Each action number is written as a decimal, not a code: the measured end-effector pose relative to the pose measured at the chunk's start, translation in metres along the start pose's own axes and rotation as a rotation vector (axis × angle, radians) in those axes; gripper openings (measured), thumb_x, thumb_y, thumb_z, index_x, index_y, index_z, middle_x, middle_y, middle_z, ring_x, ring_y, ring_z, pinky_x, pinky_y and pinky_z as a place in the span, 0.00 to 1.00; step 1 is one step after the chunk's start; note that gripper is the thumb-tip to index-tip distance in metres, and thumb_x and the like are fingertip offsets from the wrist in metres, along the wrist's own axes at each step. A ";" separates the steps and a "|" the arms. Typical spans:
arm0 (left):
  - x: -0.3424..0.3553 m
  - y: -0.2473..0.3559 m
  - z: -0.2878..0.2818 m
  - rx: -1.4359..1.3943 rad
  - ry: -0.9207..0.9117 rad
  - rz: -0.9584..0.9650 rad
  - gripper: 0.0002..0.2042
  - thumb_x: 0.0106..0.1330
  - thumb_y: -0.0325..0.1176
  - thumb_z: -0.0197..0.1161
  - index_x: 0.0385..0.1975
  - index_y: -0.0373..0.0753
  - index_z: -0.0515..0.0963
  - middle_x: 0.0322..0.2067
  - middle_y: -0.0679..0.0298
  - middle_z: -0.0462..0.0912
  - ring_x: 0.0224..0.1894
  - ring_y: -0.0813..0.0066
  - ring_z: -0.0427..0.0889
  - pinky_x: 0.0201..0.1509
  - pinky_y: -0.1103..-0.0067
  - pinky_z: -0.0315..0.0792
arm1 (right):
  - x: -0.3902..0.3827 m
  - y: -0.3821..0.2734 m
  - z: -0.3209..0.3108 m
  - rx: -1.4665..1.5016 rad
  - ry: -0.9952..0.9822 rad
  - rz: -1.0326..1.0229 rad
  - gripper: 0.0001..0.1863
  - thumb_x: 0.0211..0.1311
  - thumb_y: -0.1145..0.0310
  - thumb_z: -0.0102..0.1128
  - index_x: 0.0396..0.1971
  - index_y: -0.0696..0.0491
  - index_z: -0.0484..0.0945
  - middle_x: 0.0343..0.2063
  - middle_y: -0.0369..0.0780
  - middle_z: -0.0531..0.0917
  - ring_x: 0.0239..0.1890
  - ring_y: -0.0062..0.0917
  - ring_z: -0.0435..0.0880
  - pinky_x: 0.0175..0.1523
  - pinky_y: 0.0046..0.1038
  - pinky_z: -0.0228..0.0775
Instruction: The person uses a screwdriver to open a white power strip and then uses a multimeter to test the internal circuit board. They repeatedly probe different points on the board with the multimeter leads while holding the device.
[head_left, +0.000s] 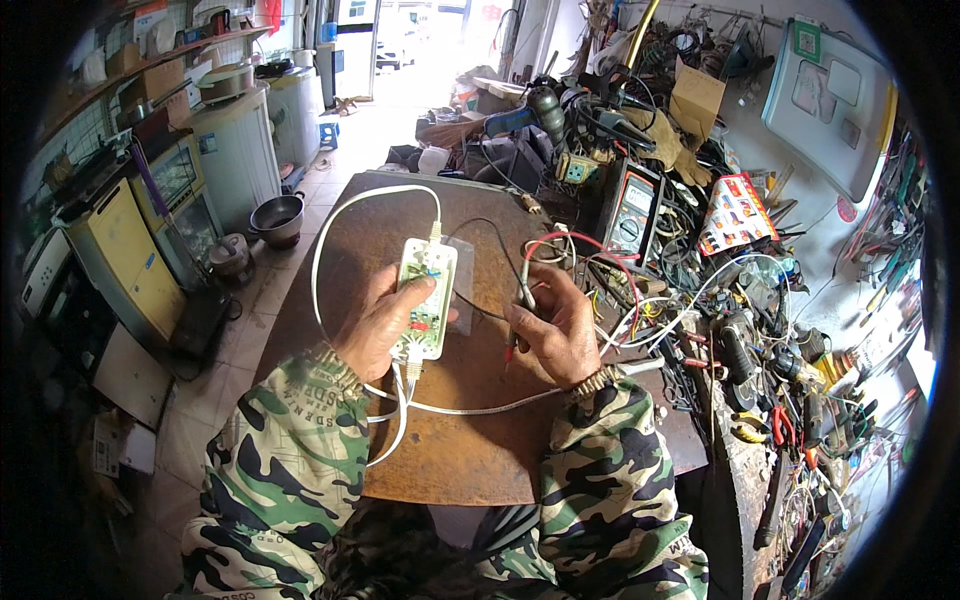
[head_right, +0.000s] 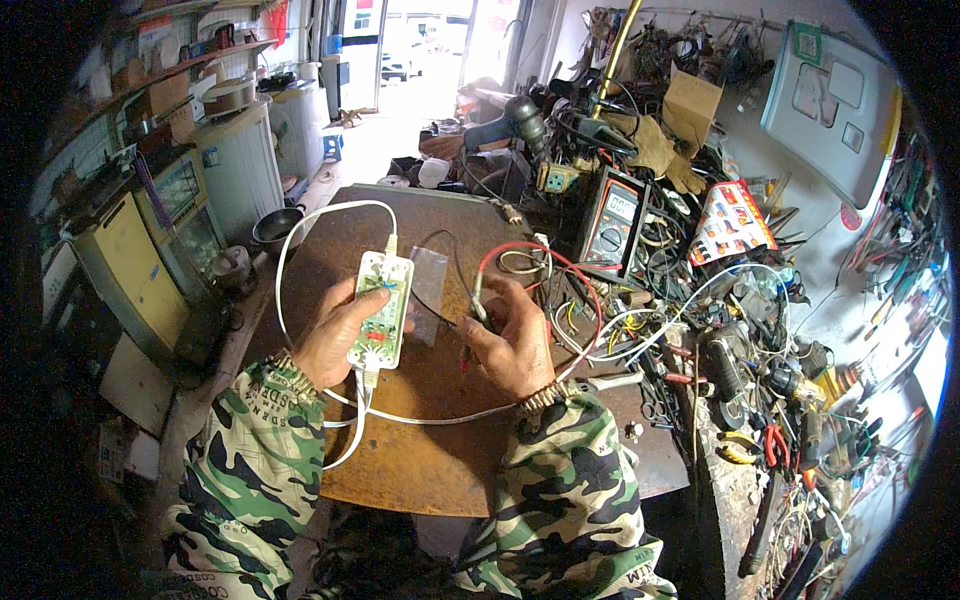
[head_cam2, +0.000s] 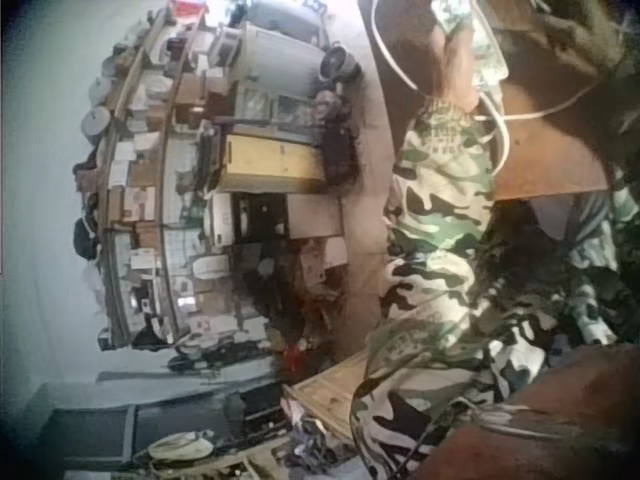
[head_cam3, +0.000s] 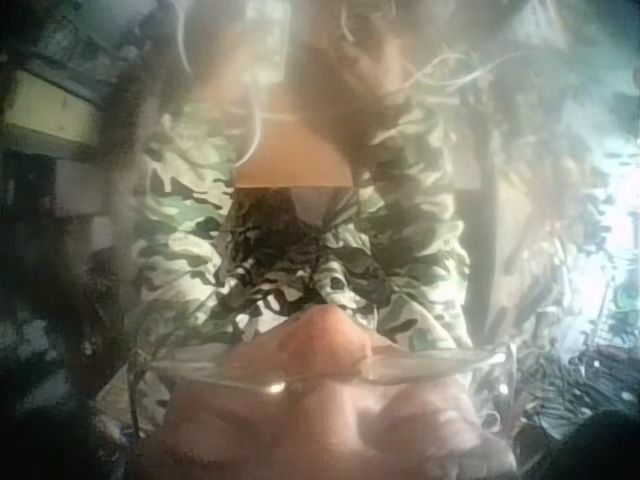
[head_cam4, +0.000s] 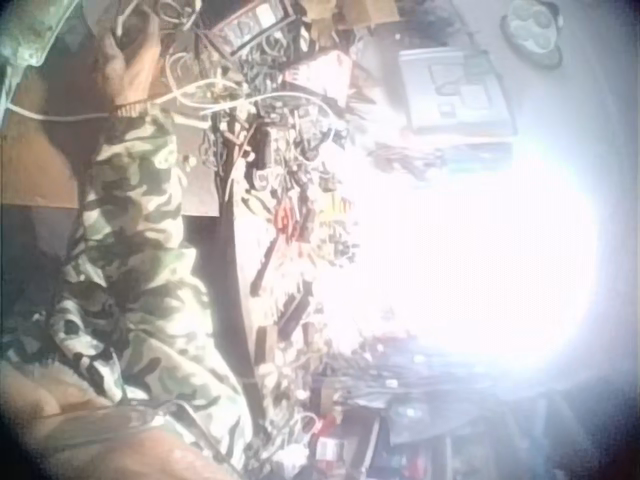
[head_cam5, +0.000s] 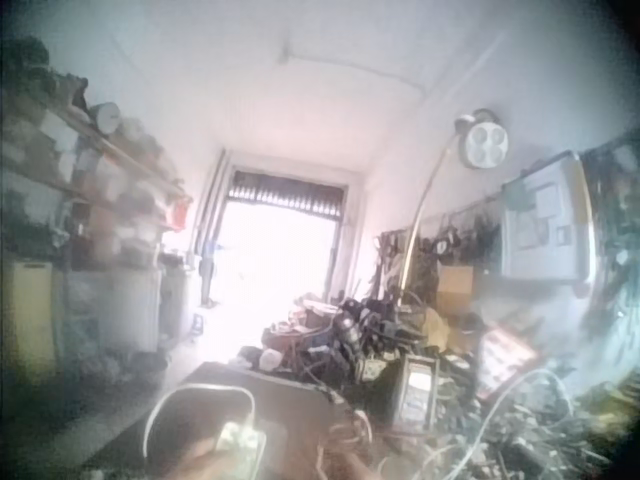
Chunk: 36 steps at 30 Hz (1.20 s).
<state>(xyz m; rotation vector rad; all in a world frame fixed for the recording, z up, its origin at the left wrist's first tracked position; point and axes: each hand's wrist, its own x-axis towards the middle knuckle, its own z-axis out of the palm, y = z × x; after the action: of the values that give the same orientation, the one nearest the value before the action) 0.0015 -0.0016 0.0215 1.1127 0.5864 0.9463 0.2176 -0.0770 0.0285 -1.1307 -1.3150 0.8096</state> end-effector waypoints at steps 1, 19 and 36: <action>0.002 -0.003 0.003 -0.007 -0.009 -0.011 0.15 0.70 0.34 0.57 0.53 0.36 0.74 0.40 0.59 0.82 0.39 0.66 0.86 0.36 0.74 0.81 | -0.001 0.003 -0.001 0.029 0.006 0.004 0.14 0.61 0.75 0.60 0.45 0.62 0.73 0.28 0.36 0.80 0.30 0.17 0.76 0.36 0.23 0.69; 0.009 -0.008 0.005 -0.136 -0.245 -0.056 0.22 0.74 0.50 0.45 0.55 0.39 0.73 0.41 0.61 0.82 0.41 0.69 0.84 0.37 0.75 0.81 | -0.008 0.010 -0.005 0.168 0.229 -0.033 0.14 0.71 0.61 0.52 0.32 0.57 0.78 0.19 0.32 0.71 0.21 0.16 0.66 0.29 0.24 0.62; 0.018 -0.016 0.003 -0.112 -0.199 -0.097 0.25 0.74 0.54 0.43 0.58 0.41 0.72 0.46 0.56 0.82 0.45 0.63 0.83 0.43 0.72 0.80 | -0.004 0.027 -0.010 0.131 0.220 -0.060 0.12 0.72 0.64 0.52 0.33 0.57 0.76 0.20 0.32 0.75 0.22 0.15 0.71 0.26 0.21 0.64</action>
<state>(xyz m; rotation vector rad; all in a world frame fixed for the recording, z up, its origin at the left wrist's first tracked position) 0.0188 0.0105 0.0083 1.0541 0.4158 0.7651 0.2311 -0.0748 0.0030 -1.0399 -1.0923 0.6962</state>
